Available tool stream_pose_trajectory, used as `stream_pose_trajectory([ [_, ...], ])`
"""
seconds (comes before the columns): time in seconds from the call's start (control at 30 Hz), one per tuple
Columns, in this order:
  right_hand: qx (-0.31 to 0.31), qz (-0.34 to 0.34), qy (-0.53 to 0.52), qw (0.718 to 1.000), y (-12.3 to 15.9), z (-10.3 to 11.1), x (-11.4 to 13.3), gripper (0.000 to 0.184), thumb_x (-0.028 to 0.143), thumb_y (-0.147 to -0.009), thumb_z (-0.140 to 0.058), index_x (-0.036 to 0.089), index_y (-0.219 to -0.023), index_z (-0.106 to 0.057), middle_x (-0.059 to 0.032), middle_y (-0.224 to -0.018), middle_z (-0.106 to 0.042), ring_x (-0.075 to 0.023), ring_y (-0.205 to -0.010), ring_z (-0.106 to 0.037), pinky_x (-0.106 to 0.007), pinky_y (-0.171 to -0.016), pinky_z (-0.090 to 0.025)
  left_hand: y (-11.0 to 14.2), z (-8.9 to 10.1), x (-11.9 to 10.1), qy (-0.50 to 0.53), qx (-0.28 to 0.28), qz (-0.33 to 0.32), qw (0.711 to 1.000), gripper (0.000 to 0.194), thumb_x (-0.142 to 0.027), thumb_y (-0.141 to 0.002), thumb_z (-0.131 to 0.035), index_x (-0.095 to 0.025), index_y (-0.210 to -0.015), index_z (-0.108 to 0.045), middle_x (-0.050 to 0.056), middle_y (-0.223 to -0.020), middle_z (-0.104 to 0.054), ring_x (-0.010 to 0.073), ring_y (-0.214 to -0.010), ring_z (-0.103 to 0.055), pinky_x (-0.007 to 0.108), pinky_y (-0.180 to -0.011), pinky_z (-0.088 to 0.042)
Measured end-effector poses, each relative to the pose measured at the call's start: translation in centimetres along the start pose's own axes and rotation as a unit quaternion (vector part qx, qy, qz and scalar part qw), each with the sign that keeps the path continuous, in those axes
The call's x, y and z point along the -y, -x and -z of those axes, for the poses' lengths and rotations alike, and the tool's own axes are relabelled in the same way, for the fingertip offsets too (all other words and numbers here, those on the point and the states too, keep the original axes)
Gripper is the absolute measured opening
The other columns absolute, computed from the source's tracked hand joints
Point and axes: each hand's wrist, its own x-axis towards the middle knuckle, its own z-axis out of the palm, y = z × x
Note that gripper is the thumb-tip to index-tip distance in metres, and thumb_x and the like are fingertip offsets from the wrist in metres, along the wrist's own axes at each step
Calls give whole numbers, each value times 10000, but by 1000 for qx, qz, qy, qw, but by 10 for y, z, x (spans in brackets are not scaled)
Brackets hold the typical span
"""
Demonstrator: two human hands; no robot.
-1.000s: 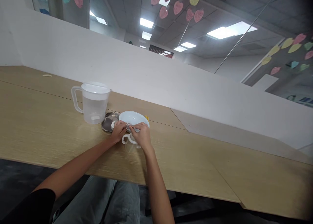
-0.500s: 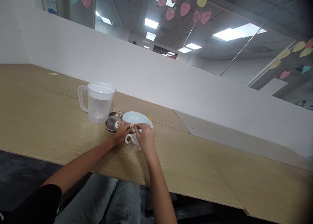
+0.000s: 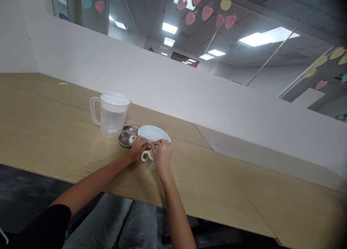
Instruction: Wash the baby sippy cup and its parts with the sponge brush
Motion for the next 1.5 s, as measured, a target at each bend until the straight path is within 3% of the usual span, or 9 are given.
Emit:
stream_pose_trajectory([
  [0.4,-48,87,13,995,-11,50,15,247,173,-933,-524,195,-711,-630,-32,-732,-648,-189,-754,-530,-372,-887,-324,-2,0,5,7,-8,23,1000,260,-221,-930,-412,-208,-842,-656,36,-949,-699,197,-985,-555,411,-1046,-320],
  [0.77,-89,92,-18,992,-10,85,14,228,214,-932,-532,204,-714,-602,-9,-713,-650,-179,-740,-536,-364,-926,-335,-1,-2,7,8,-23,0,1000,275,-265,-951,-417,-215,-911,-684,38,-1005,-714,205,-996,-560,399,-1019,-337],
  [1.03,-113,74,-41,990,-9,101,16,275,259,-952,-496,212,-695,-583,-11,-696,-653,-177,-722,-557,-358,-860,-373,-2,-5,11,3,-34,1,999,275,-283,-954,-422,-210,-928,-686,47,-1011,-712,211,-986,-560,398,-996,-357],
  [1.13,-151,55,-50,986,-11,124,18,290,318,-954,-501,210,-703,-598,-17,-698,-652,-174,-716,-578,-352,-828,-408,-2,-5,13,14,-46,-1,999,298,-310,-965,-407,-198,-870,-666,51,-950,-703,206,-931,-563,384,-960,-382],
  [1.23,-248,-8,-71,966,-22,144,0,293,416,-895,-592,209,-692,-635,-32,-718,-674,-183,-713,-609,-353,-796,-447,-3,-4,14,19,-54,1,998,326,-332,-972,-391,-192,-801,-629,47,-878,-680,198,-868,-560,375,-946,-395],
  [1.33,-292,-123,-118,941,-37,131,-40,331,490,-810,-652,190,-672,-671,-46,-722,-700,-201,-703,-634,-365,-779,-477,-3,-3,13,9,-53,8,998,363,-351,-979,-374,-195,-738,-596,39,-813,-653,192,-831,-550,373,-938,-401],
  [1.4,-259,-225,-203,917,-45,98,-71,360,510,-750,-682,154,-697,-703,-68,-705,-713,-208,-681,-646,-349,-729,-493,-3,-3,13,5,-53,12,999,389,-372,-982,-369,-195,-713,-588,38,-789,-641,193,-830,-547,365,-913,-409],
  [1.5,-173,-348,-278,878,-45,34,-104,421,524,-642,-736,104,-654,-710,-116,-672,-717,-225,-660,-649,-320,-636,-483,-2,-3,12,8,-62,6,998,394,-394,-984,-377,-192,-741,-613,46,-815,-655,198,-854,-553,357,-883,-414],
])
